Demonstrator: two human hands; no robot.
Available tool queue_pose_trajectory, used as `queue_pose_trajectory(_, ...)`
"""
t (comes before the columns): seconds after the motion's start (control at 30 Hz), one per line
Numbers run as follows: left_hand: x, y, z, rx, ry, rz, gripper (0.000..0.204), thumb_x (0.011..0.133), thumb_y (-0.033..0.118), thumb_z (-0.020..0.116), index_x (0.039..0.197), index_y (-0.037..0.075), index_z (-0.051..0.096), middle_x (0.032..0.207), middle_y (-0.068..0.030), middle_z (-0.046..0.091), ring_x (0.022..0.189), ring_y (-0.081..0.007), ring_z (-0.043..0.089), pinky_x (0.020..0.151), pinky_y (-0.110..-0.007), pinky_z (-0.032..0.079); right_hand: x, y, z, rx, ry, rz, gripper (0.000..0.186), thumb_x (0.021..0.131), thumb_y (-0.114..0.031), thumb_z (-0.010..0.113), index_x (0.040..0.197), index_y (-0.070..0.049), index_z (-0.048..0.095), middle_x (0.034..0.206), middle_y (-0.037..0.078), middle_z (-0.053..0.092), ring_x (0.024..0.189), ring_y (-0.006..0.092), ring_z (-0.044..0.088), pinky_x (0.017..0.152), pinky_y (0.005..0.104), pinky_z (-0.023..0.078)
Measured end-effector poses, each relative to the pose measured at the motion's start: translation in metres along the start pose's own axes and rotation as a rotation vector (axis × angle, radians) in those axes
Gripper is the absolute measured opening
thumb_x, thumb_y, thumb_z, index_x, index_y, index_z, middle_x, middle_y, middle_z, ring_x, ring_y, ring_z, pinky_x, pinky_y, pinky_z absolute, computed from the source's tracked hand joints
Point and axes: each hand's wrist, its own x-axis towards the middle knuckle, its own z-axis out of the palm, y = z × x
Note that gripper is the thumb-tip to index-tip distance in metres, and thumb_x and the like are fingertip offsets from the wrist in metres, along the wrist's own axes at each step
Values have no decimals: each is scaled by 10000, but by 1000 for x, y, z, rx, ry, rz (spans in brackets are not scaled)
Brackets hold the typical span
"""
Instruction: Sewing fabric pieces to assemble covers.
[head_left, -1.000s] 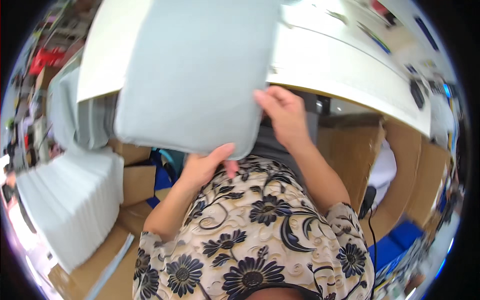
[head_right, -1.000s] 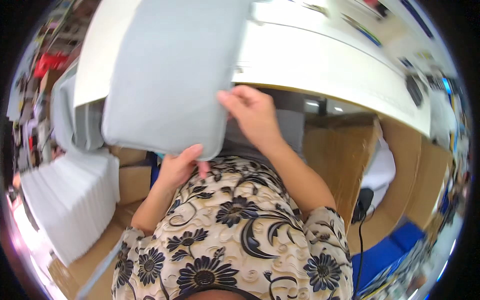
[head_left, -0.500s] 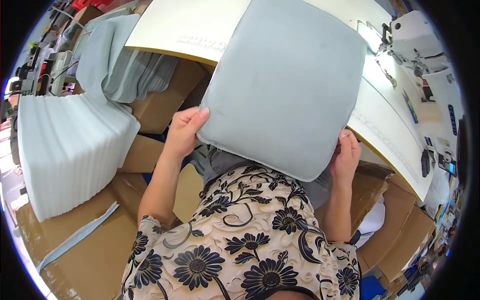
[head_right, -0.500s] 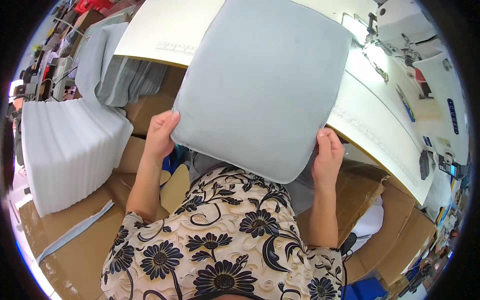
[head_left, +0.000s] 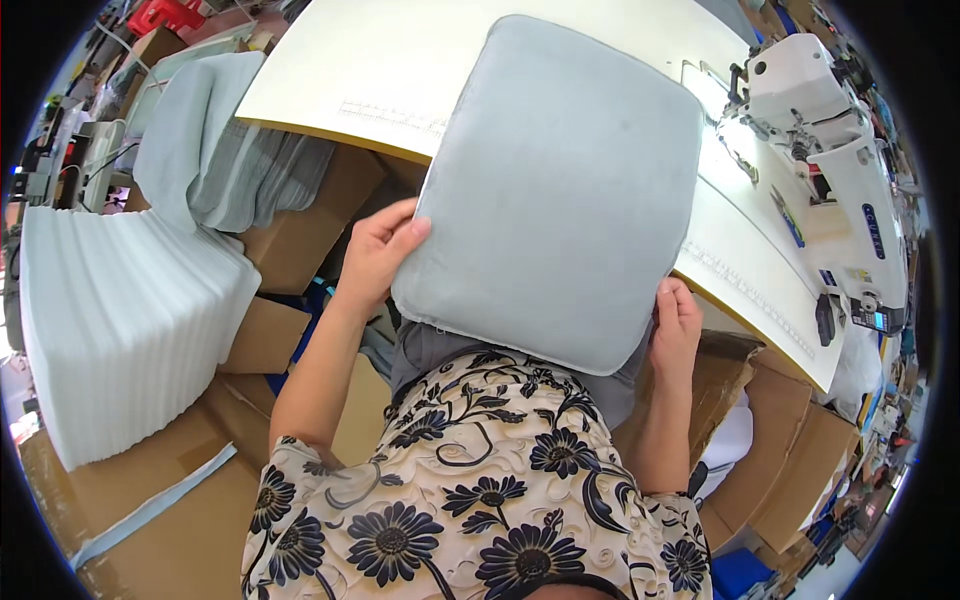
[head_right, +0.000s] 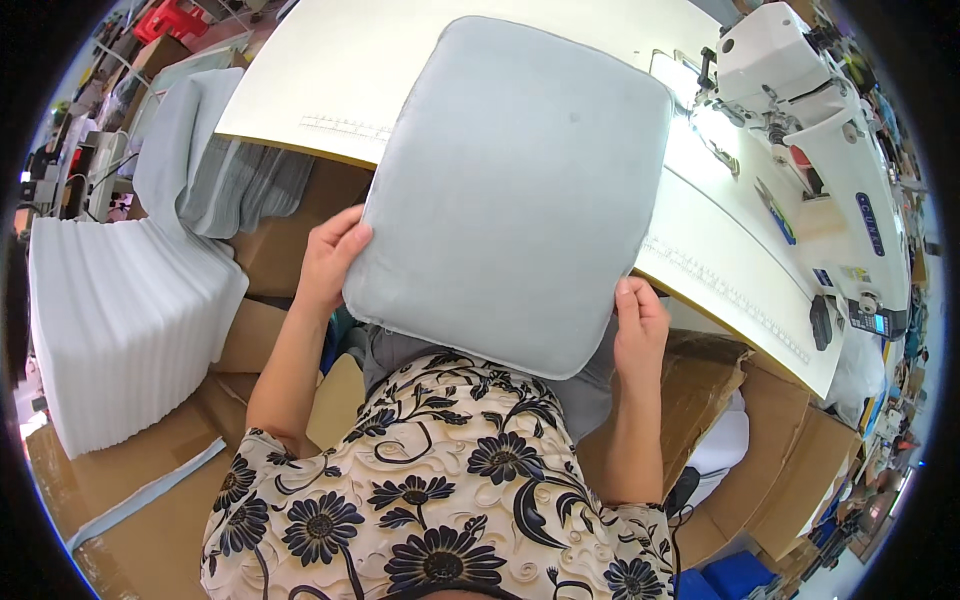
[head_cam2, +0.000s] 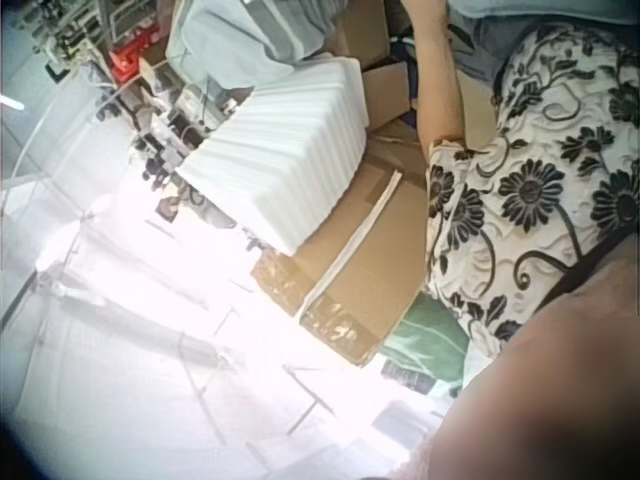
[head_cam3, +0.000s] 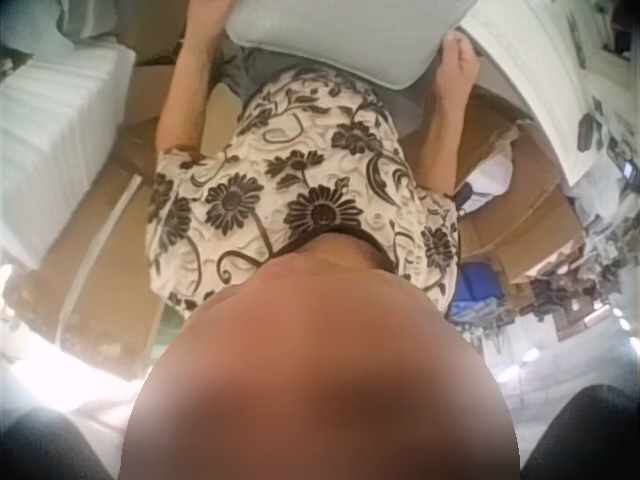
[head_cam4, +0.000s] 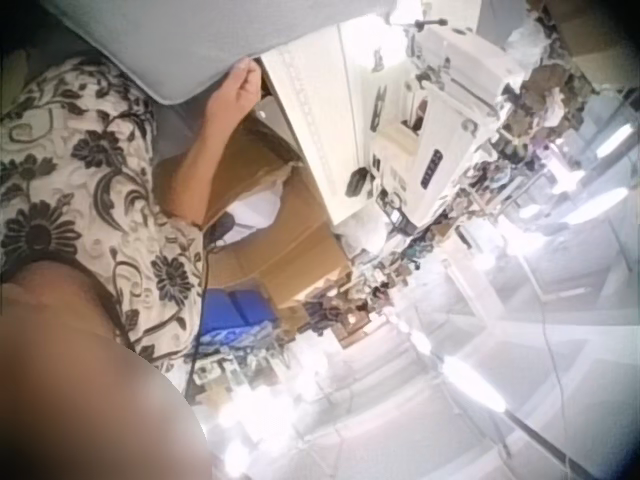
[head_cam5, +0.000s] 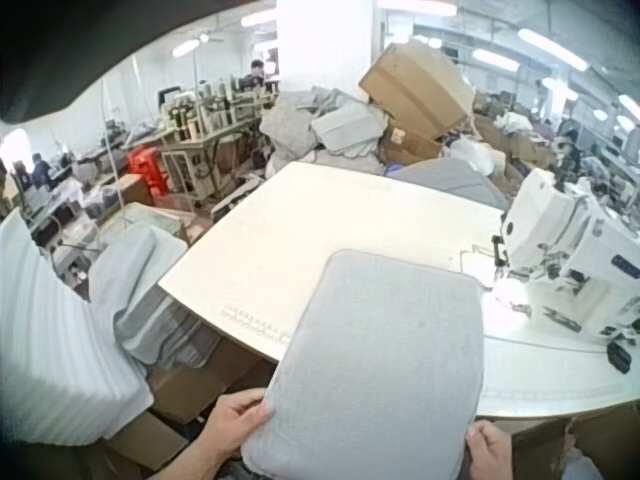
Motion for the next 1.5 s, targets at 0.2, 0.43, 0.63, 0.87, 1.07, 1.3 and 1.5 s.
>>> queue_pose_trajectory(0.2, 23, 16, 2, -13, 0, 49, 293, 977, 144, 655, 1208, -34, 678, 1026, -50, 726, 882, -89, 650, 812, -242, 523, -2, -10, 0, -49, -93, 17, 234, 1043, -183, 534, 934, -12, 652, 789, -25, 626, 712, 57, 539, 672, 224, 436)
queue_pose_trajectory(0.43, 114, 168, -59, 1428, -141, 382, 199, 879, 181, 600, 905, 13, 703, 795, -54, 708, 727, -187, 662, 712, -344, 513, -22, -66, 35, -163, -828, -135, 139, 959, -97, 644, 1005, 11, 719, 822, 74, 724, 703, 136, 684, 647, 268, 541)
queue_pose_trajectory(0.63, 230, 119, 66, 1806, 111, 1030, 249, 964, 269, 535, 1043, 106, 705, 1140, -105, 689, 1077, -297, 647, 850, -446, 547, -18, -101, 71, -151, -675, -501, 106, 913, -75, 691, 984, -9, 732, 819, 95, 715, 695, 216, 688, 626, 297, 530)
queue_pose_trajectory(0.87, 176, 63, 182, 1323, -240, 1058, 280, 982, 210, 560, 1191, 70, 684, 1233, -136, 673, 1139, -362, 622, 964, -428, 521, -9, -72, 49, -352, -223, -804, 118, 855, -25, 720, 967, 11, 719, 815, 92, 689, 704, 249, 667, 616, 331, 528)
queue_pose_trajectory(1.07, 170, 109, 162, 1238, -811, 1079, 295, 944, 183, 640, 1220, 103, 703, 1314, -85, 657, 1259, -301, 586, 1023, -414, 486, -8, -52, 51, -284, -218, -683, 122, 868, -44, 712, 979, 5, 723, 843, 133, 690, 731, 256, 669, 628, 319, 523)
queue_pose_trajectory(1.3, 149, 65, 174, 1303, -407, 1110, 316, 945, 270, 644, 1225, 135, 700, 1344, -84, 633, 1339, -318, 506, 1109, -565, 357, -9, -21, 82, 379, -476, 159, 294, 1004, -263, 629, 1056, 15, 709, 872, 34, 706, 763, 98, 636, 707, 251, 512)
queue_pose_trajectory(1.5, 151, 83, 180, 1366, -610, 1107, 393, 923, 350, 671, 1247, 129, 689, 1411, -81, 587, 1366, -283, 483, 1135, -506, 326, -8, -21, 91, 502, -379, 59, 405, 1026, -328, 598, 840, 25, 666, 699, -72, 515, 667, 38, 415, 581, 232, 361)
